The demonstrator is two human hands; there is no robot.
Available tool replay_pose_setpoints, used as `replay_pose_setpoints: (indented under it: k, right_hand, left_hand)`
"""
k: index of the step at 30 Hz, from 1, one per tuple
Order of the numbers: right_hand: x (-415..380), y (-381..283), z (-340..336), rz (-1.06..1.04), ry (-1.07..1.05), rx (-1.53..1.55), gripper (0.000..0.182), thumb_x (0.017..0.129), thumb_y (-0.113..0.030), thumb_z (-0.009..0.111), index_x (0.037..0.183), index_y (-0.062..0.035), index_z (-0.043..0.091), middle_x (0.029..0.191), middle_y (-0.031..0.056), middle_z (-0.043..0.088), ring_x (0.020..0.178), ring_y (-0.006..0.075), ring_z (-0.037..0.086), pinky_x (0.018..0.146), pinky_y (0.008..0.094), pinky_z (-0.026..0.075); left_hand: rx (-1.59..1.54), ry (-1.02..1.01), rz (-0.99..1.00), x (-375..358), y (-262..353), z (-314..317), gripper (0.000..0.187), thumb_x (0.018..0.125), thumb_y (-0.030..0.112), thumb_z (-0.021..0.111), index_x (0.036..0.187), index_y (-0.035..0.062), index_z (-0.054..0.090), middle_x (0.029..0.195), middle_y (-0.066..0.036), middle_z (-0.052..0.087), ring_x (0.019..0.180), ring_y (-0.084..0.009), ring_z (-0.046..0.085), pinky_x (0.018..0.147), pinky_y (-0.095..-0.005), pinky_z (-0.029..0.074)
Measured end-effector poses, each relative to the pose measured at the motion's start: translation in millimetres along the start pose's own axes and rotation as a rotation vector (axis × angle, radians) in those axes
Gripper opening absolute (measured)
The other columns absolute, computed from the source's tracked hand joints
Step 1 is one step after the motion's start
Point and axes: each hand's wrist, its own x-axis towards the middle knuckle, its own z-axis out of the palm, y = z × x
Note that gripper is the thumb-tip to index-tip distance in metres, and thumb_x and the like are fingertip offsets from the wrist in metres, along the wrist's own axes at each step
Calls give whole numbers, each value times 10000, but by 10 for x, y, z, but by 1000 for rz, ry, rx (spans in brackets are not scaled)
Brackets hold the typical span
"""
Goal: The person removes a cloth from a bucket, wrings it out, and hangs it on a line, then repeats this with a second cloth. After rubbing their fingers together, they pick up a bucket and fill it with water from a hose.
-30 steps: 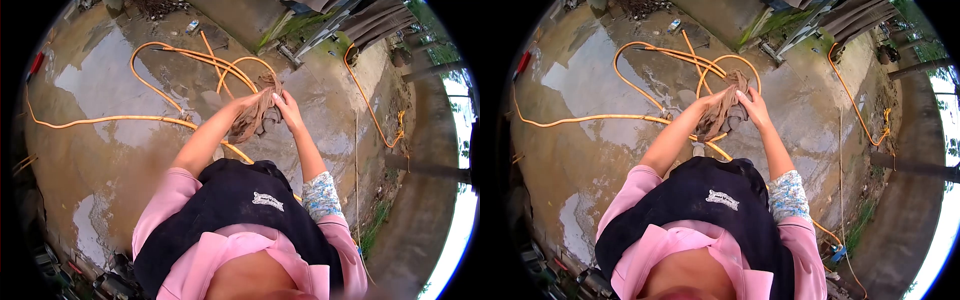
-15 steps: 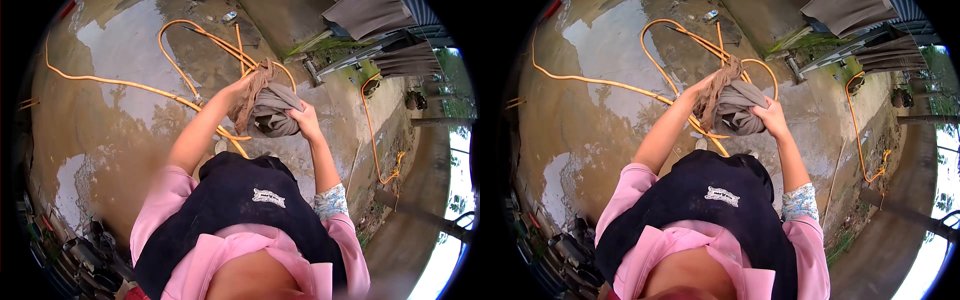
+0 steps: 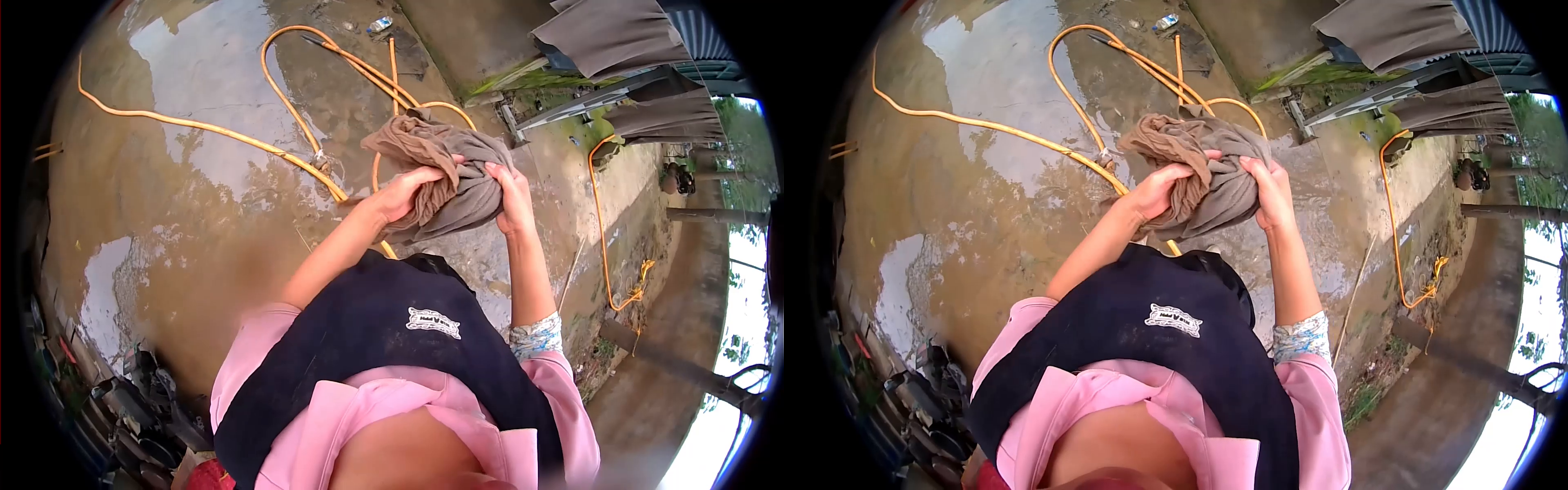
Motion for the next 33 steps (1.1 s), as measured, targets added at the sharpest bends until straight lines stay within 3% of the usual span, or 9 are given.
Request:
replay_pose_setpoints:
  k: [4, 5, 9, 19, 25, 27, 28, 30, 33]
  right_hand:
    - [81, -25, -69, -22, -52, -70, 459, 883, -299, 624, 1153, 63, 542, 1088, 122, 617, 961, 178, 598, 862, 301, 470]
    - [65, -56, -192, 27, -77, -29, 472, 889, -319, 615, 1159, 61, 544, 1096, 126, 616, 968, 182, 599, 874, 299, 468]
    - [0, -217, -824, -27, 82, 124, 435, 919, -328, 563, 1148, 42, 556, 1113, 140, 613, 973, 209, 609, 869, 322, 483]
    - [-489, -368, -1564, -353, 436, 601, 362, 935, -333, 516, 1089, -11, 574, 1072, 106, 618, 1003, 249, 586, 901, 393, 456]
    - [-1419, -990, -2010, -906, 728, 502, 523, 931, -422, 466, 1264, -19, 462, 1304, 151, 489, 1207, 311, 453, 1033, 475, 342]
    - [-1897, -1089, -1868, -1148, 75, 504, 710, 895, -485, 472, 1354, 37, 327, 1382, 238, 368, 1260, 373, 380, 1092, 494, 252]
    - [-1921, -1036, -1835, -1264, 72, 440, 796, 873, -527, 452, 1389, 44, 246, 1402, 279, 302, 1269, 425, 347, 1091, 512, 255]
    - [-1972, -737, -2130, -1140, 871, -457, 561, 881, -285, 545, 1320, 31, 396, 1288, 186, 480, 1170, 311, 471, 1033, 401, 351]
    - [-2017, -840, -1976, -772, 1048, -617, 416, 896, -130, 528, 1274, 30, 462, 1276, 114, 507, 1160, 227, 481, 1021, 325, 357]
  left_hand:
    - [308, 369, -113, 290, -175, 314, 481, 793, 338, 717, 1096, -20, 611, 1047, -87, 632, 949, -180, 600, 817, -304, 484]
    - [232, 389, -146, 346, -156, 194, 423, 783, 243, 727, 1088, -23, 602, 1063, -112, 631, 960, -194, 609, 825, -340, 499]
    - [-305, 326, -146, 341, 36, -203, 388, 846, 232, 573, 1167, 14, 555, 1099, -136, 625, 995, -273, 614, 885, -421, 495]
    - [-169, 709, -98, 572, -412, -852, 343, 757, 206, 614, 1038, 11, 596, 1014, -130, 638, 927, -294, 618, 838, -434, 497]
    - [-248, 654, -119, 680, -381, -1119, 282, 765, 191, 607, 995, 28, 626, 1001, -120, 649, 940, -288, 618, 854, -427, 492]
    - [-226, 566, -100, 706, -169, -885, 293, 810, 220, 616, 1038, 36, 625, 1039, -108, 642, 977, -273, 608, 852, -427, 496]
    - [-165, 551, -87, 708, -114, -772, 292, 813, 220, 628, 1042, 37, 624, 1049, -98, 638, 985, -256, 602, 859, -413, 488]
    - [-46, 505, -60, 756, -39, -583, 292, 821, 219, 651, 1050, 41, 624, 1069, -79, 629, 1001, -222, 590, 873, -386, 472]
    - [629, 266, -26, 846, -78, -389, 298, 793, 172, 691, 1057, 57, 616, 1079, -47, 610, 1003, -163, 561, 896, -333, 429]
